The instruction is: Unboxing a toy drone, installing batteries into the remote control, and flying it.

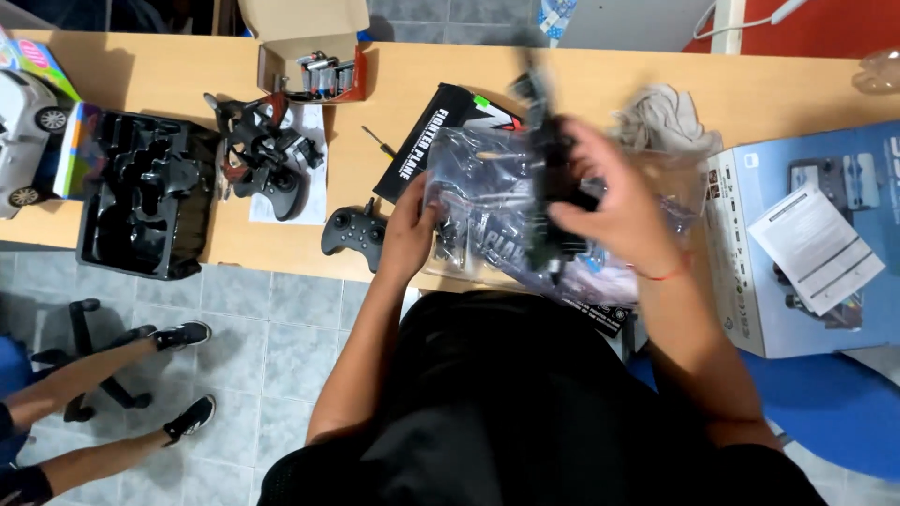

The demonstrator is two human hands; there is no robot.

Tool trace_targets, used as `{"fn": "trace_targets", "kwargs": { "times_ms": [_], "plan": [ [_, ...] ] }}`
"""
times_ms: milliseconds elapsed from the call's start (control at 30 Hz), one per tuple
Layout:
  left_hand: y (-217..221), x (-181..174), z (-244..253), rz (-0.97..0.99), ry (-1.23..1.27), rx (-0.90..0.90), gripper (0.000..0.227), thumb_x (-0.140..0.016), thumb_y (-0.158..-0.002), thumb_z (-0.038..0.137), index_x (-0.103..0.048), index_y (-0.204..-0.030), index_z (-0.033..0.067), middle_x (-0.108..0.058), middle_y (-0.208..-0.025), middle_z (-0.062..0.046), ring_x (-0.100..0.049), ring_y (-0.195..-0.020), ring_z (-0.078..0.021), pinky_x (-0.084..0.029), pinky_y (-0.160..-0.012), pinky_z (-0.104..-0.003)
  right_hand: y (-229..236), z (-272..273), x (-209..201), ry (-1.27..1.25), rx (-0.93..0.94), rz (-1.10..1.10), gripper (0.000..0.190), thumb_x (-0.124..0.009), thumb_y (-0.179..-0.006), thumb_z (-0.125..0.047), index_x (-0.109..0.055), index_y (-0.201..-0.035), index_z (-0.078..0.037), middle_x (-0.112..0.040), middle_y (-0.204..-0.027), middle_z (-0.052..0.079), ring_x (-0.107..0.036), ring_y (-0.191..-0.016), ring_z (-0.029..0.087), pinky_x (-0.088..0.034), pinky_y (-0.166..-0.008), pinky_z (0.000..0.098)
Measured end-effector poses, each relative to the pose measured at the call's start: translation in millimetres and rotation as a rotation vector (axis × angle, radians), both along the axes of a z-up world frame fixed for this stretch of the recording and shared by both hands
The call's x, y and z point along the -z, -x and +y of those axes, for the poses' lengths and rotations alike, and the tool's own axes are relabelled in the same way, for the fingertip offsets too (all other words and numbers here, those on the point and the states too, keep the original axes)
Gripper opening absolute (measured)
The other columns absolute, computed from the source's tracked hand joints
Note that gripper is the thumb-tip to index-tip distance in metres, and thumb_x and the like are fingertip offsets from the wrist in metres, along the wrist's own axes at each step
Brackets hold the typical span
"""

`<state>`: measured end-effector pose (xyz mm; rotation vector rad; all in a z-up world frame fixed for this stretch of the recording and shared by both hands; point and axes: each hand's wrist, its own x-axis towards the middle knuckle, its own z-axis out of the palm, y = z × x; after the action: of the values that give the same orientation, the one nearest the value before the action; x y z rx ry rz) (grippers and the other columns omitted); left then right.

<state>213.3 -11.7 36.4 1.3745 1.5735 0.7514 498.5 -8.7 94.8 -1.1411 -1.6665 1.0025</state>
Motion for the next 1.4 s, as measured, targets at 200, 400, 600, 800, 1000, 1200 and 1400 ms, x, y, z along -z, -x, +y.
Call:
{"fn": "trace_targets", "kwargs": {
  "times_ms": [200,400,600,800,1000,1200,1400],
  "plan": [
    [2.3,-0.8,3.4,0.031,-0.043,0.031,0.048,-0.051,-0.101,0.015,-0.052,-0.149,0.0165,-0.063,-0.136,-0.026,-0.054,-0.132,-0.0479,-0.041,-0.113,-0.057,-47.0,-43.5,-35.3,0.341,0.007,0.676,0.082,-0.076,-0.078,-0.02,-0.04,-0.15,-0.004,-0.062,-0.133,0.021,-0.068,-0.109,0.03,-0.062,-0.092,0.0425],
    [5.1,41.1,25.3,0.015,-0.203,0.138,0.043,-0.047,-0.105,0.009,-0.049,-0.147,0.0007,-0.057,-0.138,-0.033,-0.051,-0.132,-0.0514,-0.04,-0.113,-0.058,-98.9,-94.9,-45.3,0.395,0.184,0.733,0.073,-0.072,-0.081,-0.025,-0.044,-0.146,-0.007,-0.064,-0.131,0.018,-0.068,-0.103,0.03,-0.058,-0.083,0.042],
    [-1.2,29.0,28.1,0.068,-0.289,0.103,0.046,-0.054,-0.103,0.007,-0.049,-0.148,0.0019,-0.058,-0.136,-0.029,-0.052,-0.131,-0.0479,-0.043,-0.111,-0.053,-131.6,-139.3,-45.9,0.441,0.317,0.822,0.064,-0.068,-0.084,-0.029,-0.048,-0.141,-0.009,-0.065,-0.129,0.016,-0.069,-0.098,0.031,-0.054,-0.074,0.0415],
    [8.2,-0.2,-11.3,0.08,-0.363,0.028,0.054,-0.064,-0.097,0.0,-0.048,-0.149,0.0047,-0.044,-0.139,-0.018,-0.055,-0.125,-0.0381,-0.057,-0.097,-0.045,-147.5,-122.9,13.3,0.584,0.294,0.932,0.056,-0.064,-0.087,-0.034,-0.051,-0.137,-0.012,-0.067,-0.127,0.013,-0.069,-0.092,0.031,-0.051,-0.066,0.041],
    [32.1,-18.6,-52.7,0.084,-0.41,-0.013,0.045,-0.064,-0.098,0.006,-0.054,-0.142,0.005,-0.047,-0.134,-0.016,-0.055,-0.127,-0.0379,-0.057,-0.099,-0.041,-137.0,-121.6,187.2,0.786,0.212,1.02,0.049,-0.059,-0.09,-0.038,-0.055,-0.133,-0.014,-0.069,-0.125,0.011,-0.069,-0.086,0.031,-0.047,-0.057,0.0405],
    [41.1,-79.1,-73.3,-0.112,-0.55,0.159,0.041,-0.067,-0.094,0.012,-0.059,-0.133,0.001,-0.057,-0.131,-0.02,-0.053,-0.13,-0.0443,-0.043,-0.112,-0.055,-96.6,-102.7,185.4,0.948,0.161,1.076,0.044,-0.055,-0.092,-0.043,-0.059,-0.128,-0.017,-0.07,-0.123,0.008,-0.07,-0.08,0.031,-0.043,-0.048,0.04],
    [57.0,-105.6,-60.6,-0.071,-0.776,0.329,0.074,-0.082,-0.081,0.05,-0.06,-0.141,0.0108,-0.058,-0.129,-0.013,-0.055,-0.122,-0.0389,-0.045,-0.11,-0.054,4.5,-99.2,63.3,1.052,0.154,1.14,0.042,-0.051,-0.095,-0.047,-0.062,-0.124,-0.019,-0.072,-0.121,0.006,-0.07,-0.074,0.031,-0.039,-0.039,0.0396]
  ]
}}
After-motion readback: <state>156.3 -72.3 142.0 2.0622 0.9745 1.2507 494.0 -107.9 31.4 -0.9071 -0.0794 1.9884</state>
